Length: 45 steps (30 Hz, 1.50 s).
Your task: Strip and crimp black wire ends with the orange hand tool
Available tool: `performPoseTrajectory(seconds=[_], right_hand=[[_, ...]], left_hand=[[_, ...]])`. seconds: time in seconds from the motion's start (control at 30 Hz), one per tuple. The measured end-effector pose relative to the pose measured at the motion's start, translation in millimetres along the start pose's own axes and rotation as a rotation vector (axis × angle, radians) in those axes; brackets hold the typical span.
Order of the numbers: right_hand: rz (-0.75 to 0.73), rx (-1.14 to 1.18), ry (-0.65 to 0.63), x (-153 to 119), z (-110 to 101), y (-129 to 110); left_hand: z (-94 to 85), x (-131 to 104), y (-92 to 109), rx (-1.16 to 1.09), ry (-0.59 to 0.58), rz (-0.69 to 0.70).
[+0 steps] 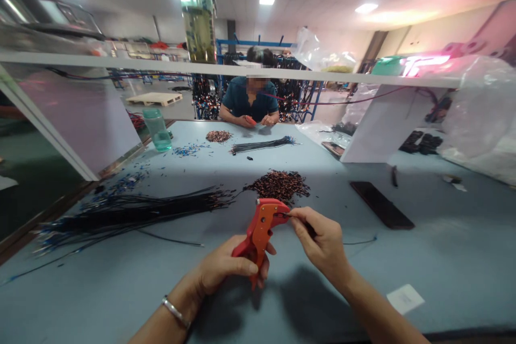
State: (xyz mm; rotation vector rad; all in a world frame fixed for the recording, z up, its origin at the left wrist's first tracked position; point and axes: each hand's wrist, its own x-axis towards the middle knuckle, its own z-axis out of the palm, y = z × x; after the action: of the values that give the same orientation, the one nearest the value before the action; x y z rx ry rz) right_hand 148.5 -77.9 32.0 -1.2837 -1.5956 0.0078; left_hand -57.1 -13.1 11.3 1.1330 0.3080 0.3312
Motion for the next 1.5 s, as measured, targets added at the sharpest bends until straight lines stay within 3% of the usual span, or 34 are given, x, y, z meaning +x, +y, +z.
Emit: performPoseTrajectory(seconds=[1.5], right_hand=[[-0.066,-0.01,-0.028,0.4,-0.7,3.6]], left_hand=[[1.6,-0.8,2.1,0.006,-0.002,-0.03]])
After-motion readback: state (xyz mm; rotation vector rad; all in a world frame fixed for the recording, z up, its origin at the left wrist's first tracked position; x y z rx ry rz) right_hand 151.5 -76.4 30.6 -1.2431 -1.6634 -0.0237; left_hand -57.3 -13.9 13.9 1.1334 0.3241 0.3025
